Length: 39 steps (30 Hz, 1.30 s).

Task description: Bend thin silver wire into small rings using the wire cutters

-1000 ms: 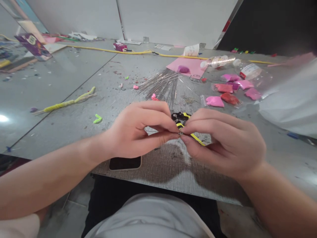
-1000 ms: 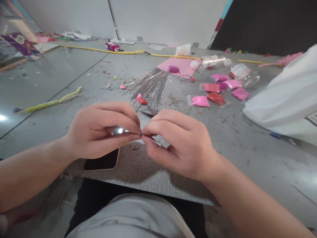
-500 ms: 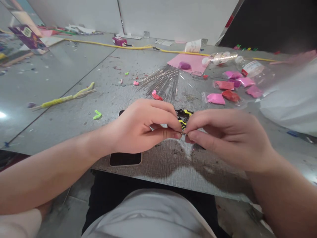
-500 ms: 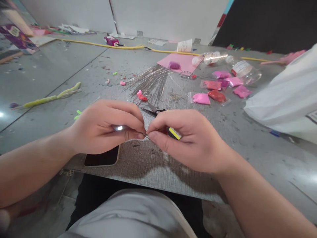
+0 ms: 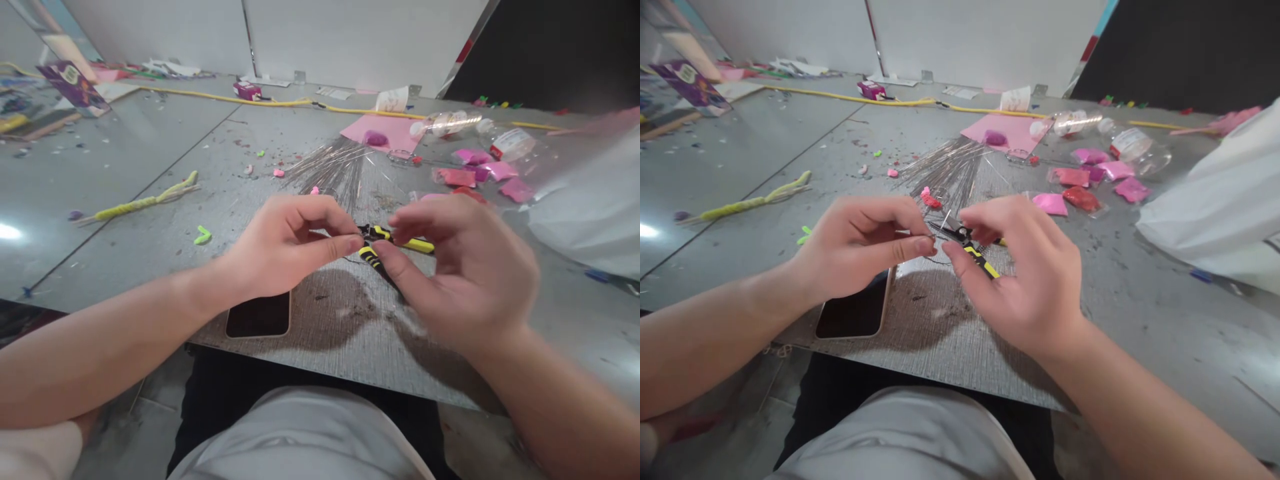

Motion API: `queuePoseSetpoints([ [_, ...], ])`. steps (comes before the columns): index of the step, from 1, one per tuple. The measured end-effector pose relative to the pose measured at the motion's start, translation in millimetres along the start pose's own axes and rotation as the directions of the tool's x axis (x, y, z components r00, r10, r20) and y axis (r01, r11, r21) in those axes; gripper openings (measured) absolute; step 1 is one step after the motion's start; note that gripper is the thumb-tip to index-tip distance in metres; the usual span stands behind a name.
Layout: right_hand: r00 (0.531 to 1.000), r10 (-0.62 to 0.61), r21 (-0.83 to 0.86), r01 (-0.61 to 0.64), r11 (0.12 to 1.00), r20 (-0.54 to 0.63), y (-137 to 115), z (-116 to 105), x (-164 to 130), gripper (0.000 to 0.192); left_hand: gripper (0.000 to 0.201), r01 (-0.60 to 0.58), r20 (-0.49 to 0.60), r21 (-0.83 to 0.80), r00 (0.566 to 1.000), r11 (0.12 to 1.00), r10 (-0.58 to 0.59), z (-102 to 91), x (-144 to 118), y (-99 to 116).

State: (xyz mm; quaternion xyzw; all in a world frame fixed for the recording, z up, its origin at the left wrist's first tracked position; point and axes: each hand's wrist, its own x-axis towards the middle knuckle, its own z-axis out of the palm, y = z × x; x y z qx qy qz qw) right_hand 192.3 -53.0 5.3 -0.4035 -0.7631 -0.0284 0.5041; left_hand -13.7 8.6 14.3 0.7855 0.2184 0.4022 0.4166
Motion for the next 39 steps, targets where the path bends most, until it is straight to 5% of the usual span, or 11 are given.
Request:
queuePoseSetpoints([
  [4,0.982,-0.188,-0.140,0.185,0.973,-0.011,-3,3,1,0.019,0.009,-0.008,0.006,-0.021,1.000,1.000,0.008,4.2,-2,0],
  [10,0.968,-0.244,-0.252,0.250,0.935,0.053,0,3,-1,0.019,0.007,-0.040,0.015,0.038,0.999,0.998,0.040,6.0,-1,-1],
  [16,0.983,-0.179,-0.215,0.185,0.959,0.047,-4,5,-3,0.017,0.007,-0.133,-0.016,0.100,0.991,0.986,0.135,7.6,-2,-3],
  [19,0.994,-0.080,-0.128,0.089,0.988,0.074,-5,3,-1,0.016,0.006,-0.163,-0.011,0.106,0.986,0.981,0.165,9.0,-3,-4],
  [22,0.974,0.044,0.031,-0.052,0.998,0.222,-2,-3,3,0.013,0.006,-0.165,0.003,0.104,0.986,0.981,0.165,9.8,-5,-5],
  [26,0.880,0.187,0.212,-0.303,0.929,0.436,6,-11,9,0.008,0.007,-0.131,0.012,0.098,0.991,0.987,0.131,10.8,-6,-5],
  [30,0.807,0.274,0.284,-0.468,0.837,0.523,7,-13,9,0.009,0.009,-0.036,0.026,0.033,0.999,0.999,0.035,13.2,-5,-4],
  [36,0.635,0.403,0.345,-0.731,0.589,0.658,10,-13,7,0.022,0.012,0.047,0.027,-0.085,0.999,0.995,-0.045,15.1,-6,-2],
  [39,0.644,0.366,0.382,-0.724,0.574,0.672,12,-12,6,0.026,0.012,0.054,0.028,-0.108,0.998,0.993,-0.051,15.4,-7,-1],
])
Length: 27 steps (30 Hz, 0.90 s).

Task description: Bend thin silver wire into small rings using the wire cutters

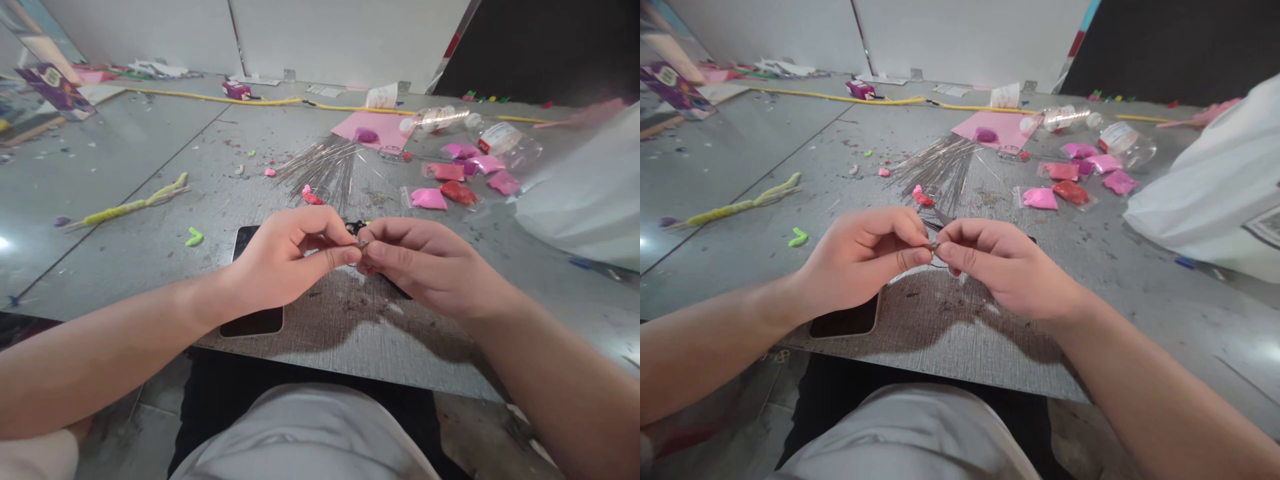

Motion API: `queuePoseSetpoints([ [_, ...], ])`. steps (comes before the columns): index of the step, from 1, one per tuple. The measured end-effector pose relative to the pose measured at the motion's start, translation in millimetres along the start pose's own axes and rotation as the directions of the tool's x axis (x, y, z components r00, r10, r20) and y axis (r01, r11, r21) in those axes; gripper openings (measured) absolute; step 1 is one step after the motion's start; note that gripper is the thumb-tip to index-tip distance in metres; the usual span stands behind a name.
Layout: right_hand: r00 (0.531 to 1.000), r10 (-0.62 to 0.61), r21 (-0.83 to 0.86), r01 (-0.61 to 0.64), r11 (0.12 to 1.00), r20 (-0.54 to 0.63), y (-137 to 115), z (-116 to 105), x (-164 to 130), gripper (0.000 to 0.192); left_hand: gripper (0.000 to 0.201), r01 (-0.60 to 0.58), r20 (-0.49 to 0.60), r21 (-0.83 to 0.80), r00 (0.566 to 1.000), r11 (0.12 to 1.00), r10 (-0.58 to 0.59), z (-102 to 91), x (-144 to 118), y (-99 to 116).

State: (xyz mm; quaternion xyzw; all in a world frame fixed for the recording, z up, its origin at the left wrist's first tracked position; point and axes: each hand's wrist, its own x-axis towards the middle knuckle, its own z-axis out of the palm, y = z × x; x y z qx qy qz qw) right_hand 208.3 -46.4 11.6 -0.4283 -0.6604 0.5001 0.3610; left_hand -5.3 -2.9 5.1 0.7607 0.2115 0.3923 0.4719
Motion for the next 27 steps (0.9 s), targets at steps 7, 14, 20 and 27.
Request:
queuePoseSetpoints([
  [7,0.772,-0.605,-0.726,0.301,0.618,-0.195,4,10,1,0.004,0.011,0.160,-0.093,-0.105,0.981,0.982,-0.170,3.5,1,2],
  [14,0.565,-0.820,-0.921,0.363,0.143,0.095,6,6,0,0.020,0.008,0.245,-0.026,-0.295,0.964,0.924,-0.264,3.3,1,2],
  [20,0.505,-0.839,-0.930,0.369,-0.004,0.204,1,7,-5,0.023,0.005,0.160,-0.036,-0.170,0.985,0.972,-0.169,0.4,1,5],
  [27,0.487,-0.855,-0.920,0.391,0.028,0.181,1,11,-4,0.023,0.008,-0.086,-0.069,0.154,0.993,0.984,0.098,-1.3,-3,11],
])
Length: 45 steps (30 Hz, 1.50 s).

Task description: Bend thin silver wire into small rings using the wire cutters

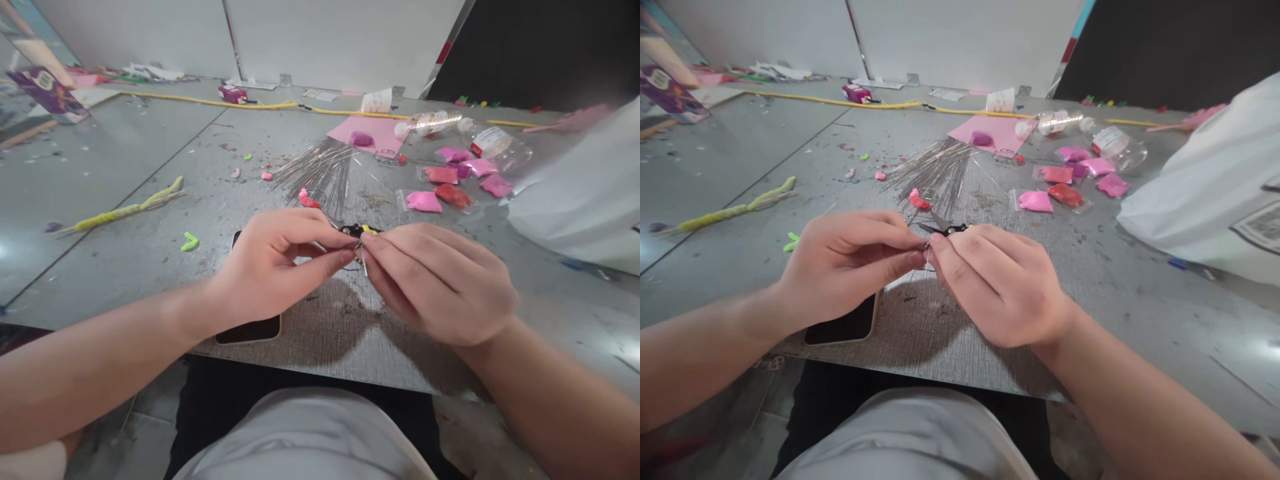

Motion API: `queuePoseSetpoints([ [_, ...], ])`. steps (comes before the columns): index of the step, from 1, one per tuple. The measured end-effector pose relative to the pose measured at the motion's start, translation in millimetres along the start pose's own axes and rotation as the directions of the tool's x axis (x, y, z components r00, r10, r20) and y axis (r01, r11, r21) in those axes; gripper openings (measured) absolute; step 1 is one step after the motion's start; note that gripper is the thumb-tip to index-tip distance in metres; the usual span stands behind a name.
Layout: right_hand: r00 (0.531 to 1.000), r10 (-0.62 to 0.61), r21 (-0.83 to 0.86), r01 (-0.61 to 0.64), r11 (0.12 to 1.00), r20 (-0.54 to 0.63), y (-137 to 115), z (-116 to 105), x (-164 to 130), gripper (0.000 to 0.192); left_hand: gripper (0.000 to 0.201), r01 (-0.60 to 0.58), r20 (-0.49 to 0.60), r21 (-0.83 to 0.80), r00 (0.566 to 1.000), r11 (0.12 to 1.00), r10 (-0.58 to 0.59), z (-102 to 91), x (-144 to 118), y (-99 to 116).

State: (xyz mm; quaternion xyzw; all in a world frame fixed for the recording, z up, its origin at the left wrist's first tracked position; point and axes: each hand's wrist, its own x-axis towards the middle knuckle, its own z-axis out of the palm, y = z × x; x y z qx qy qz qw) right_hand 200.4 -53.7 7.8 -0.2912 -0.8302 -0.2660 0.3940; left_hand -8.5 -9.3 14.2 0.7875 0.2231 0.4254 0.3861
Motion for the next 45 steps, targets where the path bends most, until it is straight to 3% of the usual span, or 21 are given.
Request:
queuePoseSetpoints([
  [3,0.991,0.133,0.126,-0.130,0.983,-0.014,-5,0,5,0.019,0.009,-0.110,-0.011,0.143,0.994,0.984,0.113,-0.9,-1,-1],
  [5,0.934,0.349,0.277,-0.355,0.893,0.072,-9,-1,9,0.015,0.009,-0.179,-0.002,0.244,0.983,0.953,0.185,-1.4,-1,-2],
  [6,0.869,0.469,0.353,-0.492,0.796,0.156,-9,-2,11,0.014,0.010,-0.213,0.006,0.290,0.975,0.933,0.221,-1.6,-1,-4],
  [8,0.680,0.635,0.449,-0.727,0.519,0.366,-8,-3,13,0.013,0.012,-0.270,0.022,0.360,0.959,0.893,0.281,-1.8,-1,-7],
  [11,0.437,0.667,0.489,-0.863,0.123,0.603,0,-4,13,0.016,0.013,-0.363,0.046,0.399,0.925,0.842,0.376,-1.6,-2,-10],
  [12,0.387,0.643,0.487,-0.873,0.026,0.660,3,-4,13,0.019,0.014,-0.375,0.054,0.401,0.921,0.836,0.386,-1.4,-3,-10],
  [14,0.345,0.579,0.483,-0.870,-0.097,0.739,7,-2,11,0.025,0.013,-0.332,0.061,0.396,0.940,0.856,0.336,-0.6,-3,-8],
  [16,0.366,0.557,0.492,-0.866,-0.092,0.746,8,0,10,0.027,0.010,-0.194,0.038,0.356,0.980,0.914,0.193,0.3,-2,-4],
  [17,0.392,0.579,0.502,-0.864,-0.034,0.715,6,1,9,0.026,0.009,-0.101,0.015,0.306,0.995,0.947,0.101,0.7,0,-3],
  [19,0.478,0.675,0.510,-0.843,0.173,0.562,1,2,6,0.018,0.007,0.086,-0.025,0.138,0.996,0.987,-0.083,1.4,2,-3],
  [21,0.602,0.728,0.469,-0.773,0.427,0.329,-4,4,2,0.018,0.007,0.224,-0.032,-0.060,0.974,0.973,-0.226,1.8,4,-5],
  [24,0.791,0.606,0.314,-0.599,0.737,0.089,-8,5,-1,0.021,0.007,0.294,0.014,-0.231,0.954,0.928,-0.299,2.6,5,-10],
  [27,0.903,0.428,0.152,-0.428,0.891,0.037,-9,6,0,0.017,0.007,0.249,-0.001,-0.200,0.967,0.948,-0.254,4.3,4,-9],
  [30,0.932,0.363,0.073,-0.363,0.929,0.008,-9,6,2,0.017,0.007,0.150,-0.057,-0.077,0.986,0.986,-0.155,6.0,2,-4],
  [36,0.947,0.321,0.052,-0.320,0.946,-0.012,-12,11,0,0.020,0.006,0.074,-0.039,0.008,0.996,0.997,-0.074,5.0,0,-3],
  [45,0.881,0.410,0.263,-0.465,0.845,0.238,-7,7,6,0.013,0.007,-0.048,0.011,0.167,0.999,0.985,0.046,-0.3,0,-6],
])
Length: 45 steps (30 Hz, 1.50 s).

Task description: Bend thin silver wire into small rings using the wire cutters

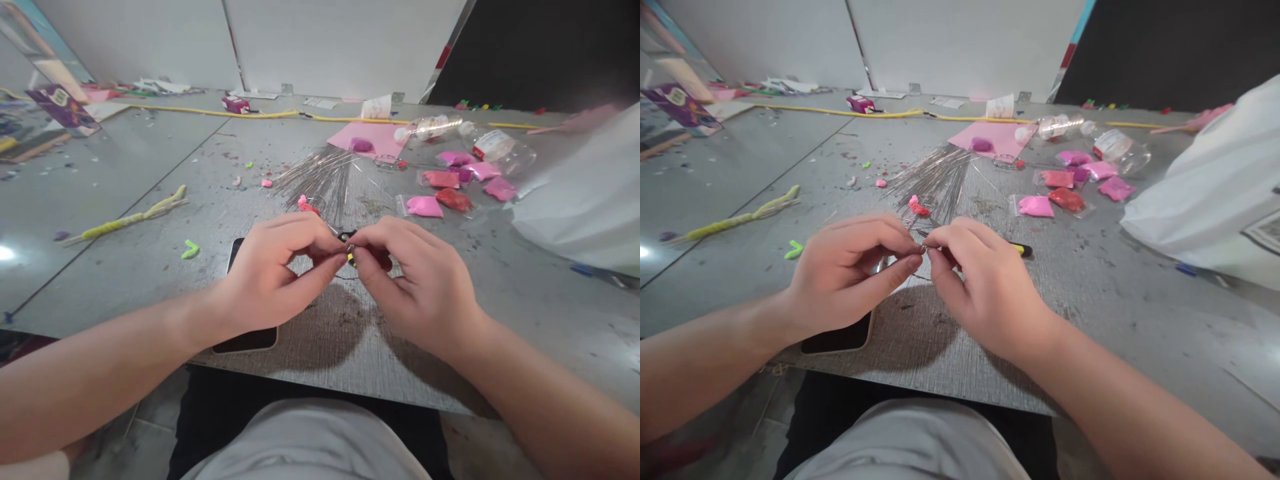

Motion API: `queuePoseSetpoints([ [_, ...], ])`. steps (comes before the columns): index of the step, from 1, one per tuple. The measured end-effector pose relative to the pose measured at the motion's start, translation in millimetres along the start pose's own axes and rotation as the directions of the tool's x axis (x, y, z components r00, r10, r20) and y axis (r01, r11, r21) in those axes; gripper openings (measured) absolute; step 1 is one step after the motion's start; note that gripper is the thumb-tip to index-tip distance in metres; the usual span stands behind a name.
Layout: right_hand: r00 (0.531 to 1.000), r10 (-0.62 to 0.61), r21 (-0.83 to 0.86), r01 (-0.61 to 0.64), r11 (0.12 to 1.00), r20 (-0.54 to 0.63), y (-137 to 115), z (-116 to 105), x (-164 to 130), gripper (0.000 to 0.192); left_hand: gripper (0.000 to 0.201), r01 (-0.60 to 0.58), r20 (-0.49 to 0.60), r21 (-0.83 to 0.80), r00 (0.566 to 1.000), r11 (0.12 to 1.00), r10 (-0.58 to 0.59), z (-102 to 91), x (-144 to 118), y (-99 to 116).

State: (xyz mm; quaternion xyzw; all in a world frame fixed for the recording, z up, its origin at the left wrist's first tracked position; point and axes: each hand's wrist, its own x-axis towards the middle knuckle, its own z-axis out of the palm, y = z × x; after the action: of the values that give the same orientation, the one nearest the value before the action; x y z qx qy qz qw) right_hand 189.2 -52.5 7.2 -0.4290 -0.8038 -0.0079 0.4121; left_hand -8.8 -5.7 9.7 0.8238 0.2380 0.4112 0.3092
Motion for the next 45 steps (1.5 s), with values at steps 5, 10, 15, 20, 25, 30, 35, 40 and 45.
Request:
queuePoseSetpoints([
  [5,0.996,-0.013,0.077,0.006,0.997,0.089,0,-6,3,0.010,0.008,-0.001,-0.012,0.016,1.000,1.000,0.001,-0.7,-1,5],
  [10,0.979,0.008,0.136,-0.037,0.990,0.205,3,-12,6,0.014,0.009,0.057,-0.015,-0.052,0.998,0.997,-0.057,3.1,-2,7],
  [15,0.962,0.112,0.174,-0.158,0.972,0.249,5,-16,8,0.013,0.007,0.148,0.006,-0.123,0.989,0.981,-0.148,6.3,0,5],
  [20,0.927,0.236,0.309,-0.325,0.894,0.293,4,-17,10,0.016,0.009,0.087,-0.002,-0.076,0.996,0.993,-0.087,4.7,1,3],
  [25,0.758,0.376,0.420,-0.622,0.661,0.532,13,-15,13,0.024,0.011,0.076,0.046,-0.013,0.996,0.997,-0.076,5.6,0,-1],
  [30,0.861,0.322,0.339,-0.461,0.820,0.393,18,-13,10,0.015,0.012,0.276,0.063,-0.203,0.961,0.939,-0.269,5.3,4,-7],
  [35,0.996,-0.084,-0.027,0.084,0.996,0.020,17,-10,5,0.016,0.020,0.405,0.158,-0.432,0.914,0.806,-0.374,2.1,9,-14],
  [40,0.958,-0.286,-0.247,0.277,0.929,0.000,17,-6,4,0.013,0.018,0.424,0.197,-0.483,0.905,0.766,-0.377,3.6,9,-14],
  [45,0.930,-0.365,-0.301,0.361,0.883,0.043,18,-7,6,0.018,0.013,0.432,0.179,-0.393,0.902,0.812,-0.394,5.5,8,-9],
])
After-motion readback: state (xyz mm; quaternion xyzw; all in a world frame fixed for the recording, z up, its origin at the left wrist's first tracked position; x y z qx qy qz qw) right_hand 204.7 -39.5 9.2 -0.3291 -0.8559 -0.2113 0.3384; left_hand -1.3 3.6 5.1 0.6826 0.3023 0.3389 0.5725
